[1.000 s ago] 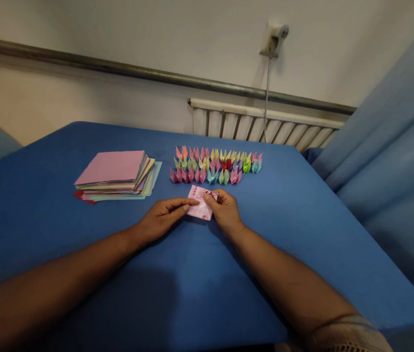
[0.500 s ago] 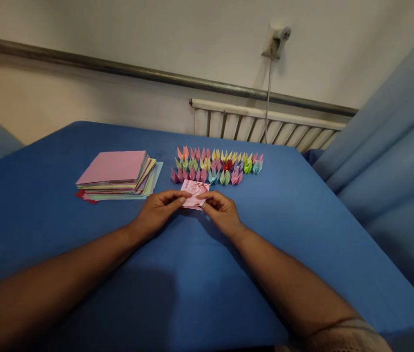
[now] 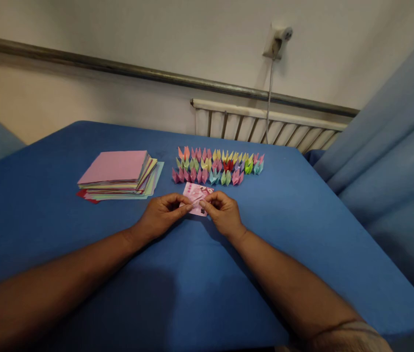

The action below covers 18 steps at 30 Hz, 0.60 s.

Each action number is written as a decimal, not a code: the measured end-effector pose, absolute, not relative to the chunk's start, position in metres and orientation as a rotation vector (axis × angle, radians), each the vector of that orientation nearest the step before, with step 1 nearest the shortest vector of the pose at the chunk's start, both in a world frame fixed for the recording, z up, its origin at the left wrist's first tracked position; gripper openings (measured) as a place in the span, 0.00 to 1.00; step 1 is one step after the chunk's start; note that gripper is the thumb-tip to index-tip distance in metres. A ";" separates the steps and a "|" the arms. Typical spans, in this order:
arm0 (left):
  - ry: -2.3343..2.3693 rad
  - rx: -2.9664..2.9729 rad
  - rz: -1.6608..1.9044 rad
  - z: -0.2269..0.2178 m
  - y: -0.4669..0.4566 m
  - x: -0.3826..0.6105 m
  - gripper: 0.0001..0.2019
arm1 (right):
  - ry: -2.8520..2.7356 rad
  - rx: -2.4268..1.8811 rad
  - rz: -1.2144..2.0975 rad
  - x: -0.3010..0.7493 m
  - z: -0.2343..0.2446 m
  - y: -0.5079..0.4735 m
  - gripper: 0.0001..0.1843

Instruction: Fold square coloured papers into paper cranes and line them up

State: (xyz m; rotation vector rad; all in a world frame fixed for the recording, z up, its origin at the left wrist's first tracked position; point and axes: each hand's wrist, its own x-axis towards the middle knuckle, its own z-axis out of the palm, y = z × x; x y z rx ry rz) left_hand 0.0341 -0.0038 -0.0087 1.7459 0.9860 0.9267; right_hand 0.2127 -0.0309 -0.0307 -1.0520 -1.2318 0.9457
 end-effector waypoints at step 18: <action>0.908 1.840 0.702 -0.008 -0.002 0.030 0.08 | -1.192 -1.043 1.257 0.216 -0.032 -0.027 0.17</action>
